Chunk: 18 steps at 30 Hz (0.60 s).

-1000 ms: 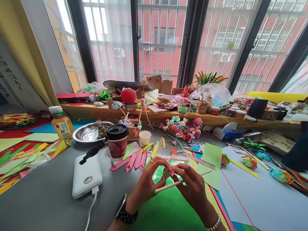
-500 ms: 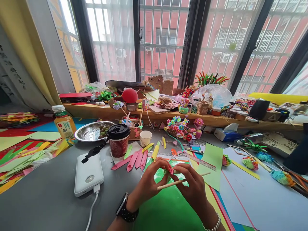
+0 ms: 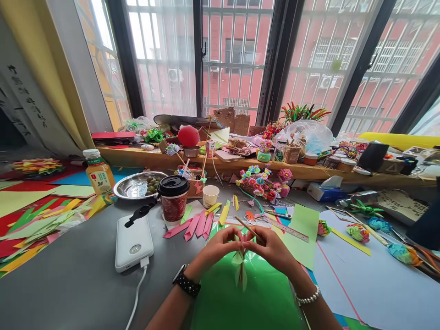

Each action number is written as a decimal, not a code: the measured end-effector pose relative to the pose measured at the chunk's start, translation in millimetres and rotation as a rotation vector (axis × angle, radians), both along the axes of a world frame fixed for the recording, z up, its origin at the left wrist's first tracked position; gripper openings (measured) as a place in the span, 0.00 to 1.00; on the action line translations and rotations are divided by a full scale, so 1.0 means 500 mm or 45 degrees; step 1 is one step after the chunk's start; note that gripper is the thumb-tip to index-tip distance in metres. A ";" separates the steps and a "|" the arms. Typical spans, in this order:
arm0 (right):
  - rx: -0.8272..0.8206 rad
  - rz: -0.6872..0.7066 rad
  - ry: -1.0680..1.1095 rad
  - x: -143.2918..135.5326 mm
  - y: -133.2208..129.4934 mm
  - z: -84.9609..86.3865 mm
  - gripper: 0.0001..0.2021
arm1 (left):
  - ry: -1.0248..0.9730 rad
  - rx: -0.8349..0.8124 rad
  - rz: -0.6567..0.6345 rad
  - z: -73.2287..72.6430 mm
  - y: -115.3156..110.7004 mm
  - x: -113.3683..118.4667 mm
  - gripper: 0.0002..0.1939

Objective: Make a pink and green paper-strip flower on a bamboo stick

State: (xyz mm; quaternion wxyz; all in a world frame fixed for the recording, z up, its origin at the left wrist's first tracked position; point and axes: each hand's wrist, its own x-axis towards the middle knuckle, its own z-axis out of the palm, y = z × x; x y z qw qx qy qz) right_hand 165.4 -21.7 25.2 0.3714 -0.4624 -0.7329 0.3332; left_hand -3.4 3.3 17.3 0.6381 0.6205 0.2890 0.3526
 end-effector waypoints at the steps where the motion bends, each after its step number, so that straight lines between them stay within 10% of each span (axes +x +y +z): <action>1: -0.067 0.015 0.029 0.002 0.004 -0.002 0.16 | -0.014 -0.063 -0.013 -0.004 0.004 0.003 0.09; 18: -0.283 0.089 0.335 0.005 0.003 -0.022 0.15 | -0.147 -0.247 -0.020 -0.018 0.002 0.006 0.13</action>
